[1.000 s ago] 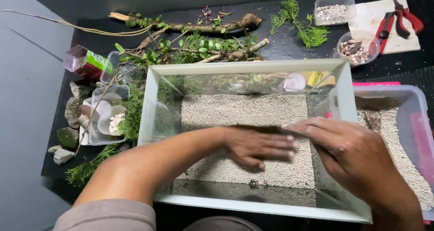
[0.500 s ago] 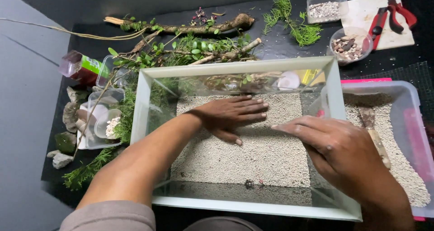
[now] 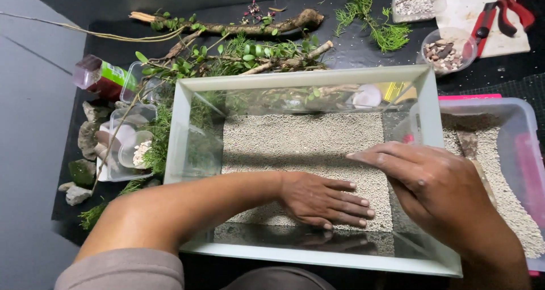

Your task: Smoothing sand and arranging moss-covered rocks inside a glass tank to create a terrarium landscape.

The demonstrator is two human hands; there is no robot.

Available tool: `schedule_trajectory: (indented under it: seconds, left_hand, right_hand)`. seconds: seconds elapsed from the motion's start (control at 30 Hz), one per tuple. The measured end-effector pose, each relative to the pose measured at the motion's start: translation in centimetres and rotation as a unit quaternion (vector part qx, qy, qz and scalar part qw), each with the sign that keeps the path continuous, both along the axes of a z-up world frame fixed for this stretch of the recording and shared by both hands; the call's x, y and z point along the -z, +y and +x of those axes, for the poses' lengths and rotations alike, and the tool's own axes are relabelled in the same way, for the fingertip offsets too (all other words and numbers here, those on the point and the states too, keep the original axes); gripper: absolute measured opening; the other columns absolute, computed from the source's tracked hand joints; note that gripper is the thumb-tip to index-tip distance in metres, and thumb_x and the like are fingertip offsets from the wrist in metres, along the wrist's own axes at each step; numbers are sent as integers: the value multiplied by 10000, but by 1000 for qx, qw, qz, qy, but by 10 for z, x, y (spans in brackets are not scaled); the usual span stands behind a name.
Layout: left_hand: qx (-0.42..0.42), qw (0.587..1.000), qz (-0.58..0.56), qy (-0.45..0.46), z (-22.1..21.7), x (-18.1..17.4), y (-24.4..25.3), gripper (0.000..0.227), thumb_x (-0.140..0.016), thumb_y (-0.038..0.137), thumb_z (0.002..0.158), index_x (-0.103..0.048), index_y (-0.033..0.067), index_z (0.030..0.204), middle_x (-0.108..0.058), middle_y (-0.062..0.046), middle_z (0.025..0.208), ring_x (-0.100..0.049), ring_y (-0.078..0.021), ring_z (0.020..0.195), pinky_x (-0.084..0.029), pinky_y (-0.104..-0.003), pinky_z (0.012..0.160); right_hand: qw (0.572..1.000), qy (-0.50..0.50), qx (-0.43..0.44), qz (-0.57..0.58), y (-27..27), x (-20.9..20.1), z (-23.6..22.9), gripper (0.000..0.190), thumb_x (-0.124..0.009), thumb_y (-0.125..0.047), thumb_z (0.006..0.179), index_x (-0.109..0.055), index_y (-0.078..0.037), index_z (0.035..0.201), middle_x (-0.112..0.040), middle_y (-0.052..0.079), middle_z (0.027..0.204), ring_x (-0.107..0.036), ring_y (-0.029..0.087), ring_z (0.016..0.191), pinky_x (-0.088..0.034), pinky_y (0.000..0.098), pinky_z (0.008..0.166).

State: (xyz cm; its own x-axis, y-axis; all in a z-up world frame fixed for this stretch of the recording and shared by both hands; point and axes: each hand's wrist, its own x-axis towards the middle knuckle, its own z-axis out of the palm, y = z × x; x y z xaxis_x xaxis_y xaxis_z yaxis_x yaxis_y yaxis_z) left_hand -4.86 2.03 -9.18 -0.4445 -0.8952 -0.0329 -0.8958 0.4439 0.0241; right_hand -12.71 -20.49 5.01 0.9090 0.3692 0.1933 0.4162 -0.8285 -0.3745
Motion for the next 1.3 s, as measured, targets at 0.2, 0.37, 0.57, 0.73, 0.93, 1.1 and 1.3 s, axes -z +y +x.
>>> schedule_trajectory:
  seconds: [0.2,0.37,0.57,0.73,0.93,1.1,1.3]
  left_hand:
    - [-2,1000,-5,-7,-3,2,-2,687,-100,474,1054,-195,168,1662,-165,-36,1739,-150,-196,1629,-29,-436,1301]
    - [-35,999,-2,-25,-4,5,-15,737,-62,509,1023,-172,174,1670,-128,-51,1743,-152,-202,1641,-9,-455,1305]
    - [-55,996,-26,-57,2,32,-25,690,-127,537,1074,-170,193,1672,-128,-43,1737,-172,-203,1634,-98,-432,1306]
    - [-202,974,-97,22,52,43,-16,746,-107,619,1036,-303,204,1625,-269,-165,1696,-175,-247,1595,39,-466,1286]
    - [-279,953,35,115,69,17,-13,888,-37,694,988,-70,95,1643,-41,-200,1708,-63,-347,1597,-8,-525,1289]
    - [-282,956,3,74,71,29,-31,859,-95,664,1018,-104,73,1642,-95,-210,1705,-116,-342,1595,-49,-489,1300]
    - [-299,950,43,84,73,38,-60,833,-120,631,1046,-72,42,1632,-45,-242,1694,-75,-347,1587,-55,-457,1291]
  right_hand:
    - [1000,9,11,-17,0,0,-1,448,-599,-81,865,-731,-304,1230,-767,-89,1191,-732,226,987,-557,407,677]
    - [999,-5,18,-30,-1,4,-2,443,-600,-105,864,-720,-326,1229,-755,-104,1224,-717,218,1081,-540,386,762]
    - [1000,1,2,-28,-3,6,0,475,-601,-90,830,-718,-289,1245,-755,-77,1240,-715,230,1083,-539,385,812]
    - [1000,-15,6,-23,0,5,-1,379,-621,-97,885,-730,-244,1216,-757,-50,1227,-725,236,1037,-547,408,763]
    - [997,6,25,-78,-5,10,-2,476,-583,-125,884,-687,-337,1298,-749,-88,1246,-720,226,1070,-564,418,719]
    - [999,4,24,-48,0,4,-1,410,-596,-121,897,-716,-300,1246,-756,-70,1233,-726,231,1032,-557,415,726]
    - [998,-22,8,-54,-5,13,-1,416,-623,-127,882,-710,-284,1257,-751,-41,1243,-721,245,1080,-556,403,796]
